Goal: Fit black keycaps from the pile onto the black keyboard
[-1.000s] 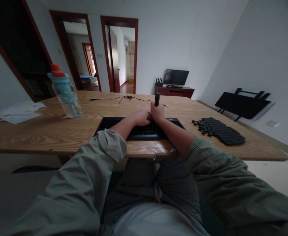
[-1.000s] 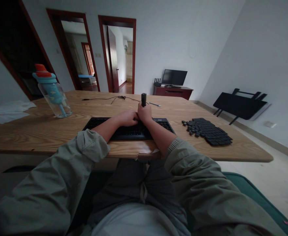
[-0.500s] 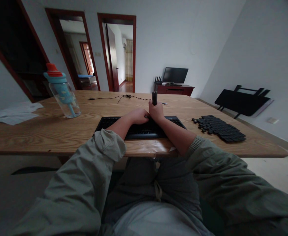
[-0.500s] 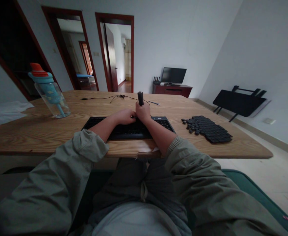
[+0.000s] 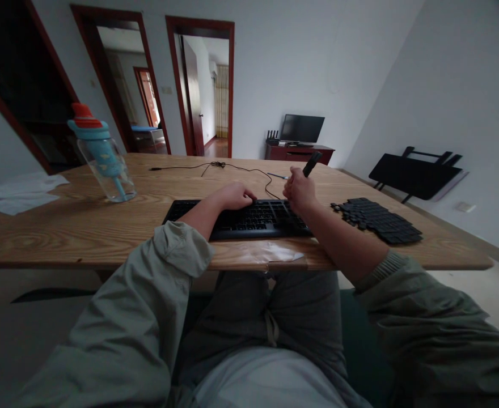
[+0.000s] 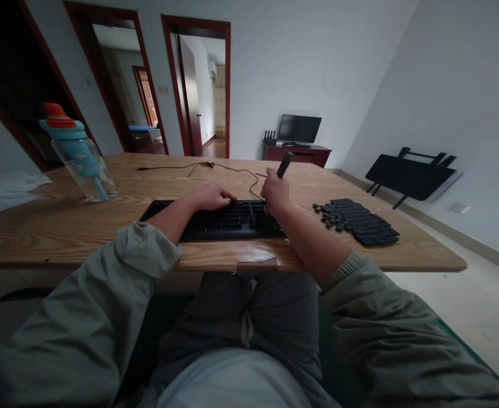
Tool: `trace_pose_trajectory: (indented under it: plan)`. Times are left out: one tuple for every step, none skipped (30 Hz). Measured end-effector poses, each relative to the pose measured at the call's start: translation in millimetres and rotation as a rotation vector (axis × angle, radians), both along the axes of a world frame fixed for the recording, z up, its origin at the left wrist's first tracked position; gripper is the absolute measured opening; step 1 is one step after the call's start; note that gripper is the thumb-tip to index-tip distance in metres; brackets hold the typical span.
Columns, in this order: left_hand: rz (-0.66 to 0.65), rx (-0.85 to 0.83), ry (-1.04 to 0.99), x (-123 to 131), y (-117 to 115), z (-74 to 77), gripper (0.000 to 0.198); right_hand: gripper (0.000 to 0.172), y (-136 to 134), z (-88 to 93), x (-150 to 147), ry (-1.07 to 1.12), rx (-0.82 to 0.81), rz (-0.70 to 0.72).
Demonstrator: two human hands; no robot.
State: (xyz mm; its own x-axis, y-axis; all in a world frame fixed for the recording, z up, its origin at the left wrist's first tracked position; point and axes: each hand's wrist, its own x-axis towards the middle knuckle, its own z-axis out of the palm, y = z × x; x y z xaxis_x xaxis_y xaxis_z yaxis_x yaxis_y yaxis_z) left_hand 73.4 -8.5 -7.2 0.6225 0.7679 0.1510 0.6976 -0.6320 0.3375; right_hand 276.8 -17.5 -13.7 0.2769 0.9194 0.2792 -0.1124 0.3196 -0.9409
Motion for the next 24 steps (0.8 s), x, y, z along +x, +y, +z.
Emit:
trace_pose_trajectory:
  plan:
    - [0.010,-0.008,0.000,0,-1,0.5,0.043,0.038,-10,0.3,9,0.059,0.017,-0.022]
    - [0.018,-0.016,0.000,0,-2,1.1,0.043,0.037,-20,-0.2,19,0.096,0.024,-0.037]
    - [0.026,-0.023,-0.001,1,-3,1.7,0.043,0.037,-31,-1.3,31,0.114,0.027,-0.046]
    - [0.034,-0.027,-0.001,1,-3,2.2,0.043,0.037,-40,-2.8,45,0.117,0.025,-0.054]
    - [0.043,-0.027,0.000,1,-4,2.6,0.042,0.038,-50,-4.7,60,0.116,0.019,-0.062]
    - [0.048,-0.024,0.005,1,-4,2.8,0.042,0.038,-59,-6.7,76,0.115,0.018,-0.071]
    - [0.050,-0.018,0.015,1,-3,2.9,0.041,0.038,-66,-8.8,92,0.116,0.018,-0.088]
    - [0.048,-0.012,0.026,0,-3,2.7,0.041,0.039,-73,-10.9,108,0.117,0.031,-0.117]
    - [0.047,-0.007,0.036,0,-2,2.4,0.041,0.039,-79,-13.1,123,0.118,0.040,-0.146]
    - [0.046,-0.006,0.045,0,-1,2.0,0.041,0.039,-84,-15.5,137,0.125,0.050,-0.183]
    - [0.046,-0.007,0.051,0,0,1.7,0.042,0.040,-88,-18.1,148,0.127,0.057,-0.214]
    - [0.049,-0.010,0.053,0,1,1.4,0.043,0.041,-91,-20.9,157,0.125,0.063,-0.242]
    - [0.055,-0.014,0.053,-1,2,1.2,0.043,0.041,-92,-23.9,164,0.119,0.069,-0.269]
    - [0.060,-0.017,0.054,-1,2,1.0,0.043,0.041,-92,-27.0,169,0.106,0.072,-0.295]
    - [0.063,-0.017,0.055,-1,2,1.0,0.043,0.039,-92,-30.1,172,0.088,0.071,-0.320]
    - [0.065,-0.014,0.058,-2,2,0.9,0.043,0.038,-91,-32.9,174,0.068,0.066,-0.341]
    - [0.065,-0.008,0.060,-2,3,0.7,0.044,0.037,-89,-35.3,174,0.050,0.057,-0.355]
    - [0.063,-0.002,0.061,-2,3,0.4,0.044,0.036,-88,-37.4,175,0.033,0.046,-0.361]
    - [0.059,0.003,0.062,-3,4,0.0,0.044,0.037,-87,-38.9,175,0.019,0.038,-0.363]
    - [0.056,0.006,0.060,-3,4,-0.6,0.043,0.038,-86,-40.1,175,0.013,0.033,-0.359]
    - [0.053,0.007,0.057,-4,5,-1.3,0.043,0.039,-86,-41.0,176,0.012,0.033,-0.353]
    - [0.052,0.008,0.052,-4,6,-2.0,0.043,0.039,-86,-41.7,176,0.014,0.035,-0.353]
    - [0.053,0.009,0.048,-4,7,-2.6,0.043,0.038,-87,-42.2,177,0.014,0.034,-0.359]
    - [0.052,0.012,0.043,-4,7,-3.1,0.042,0.037,-88,-42.7,178,0.007,0.029,-0.367]
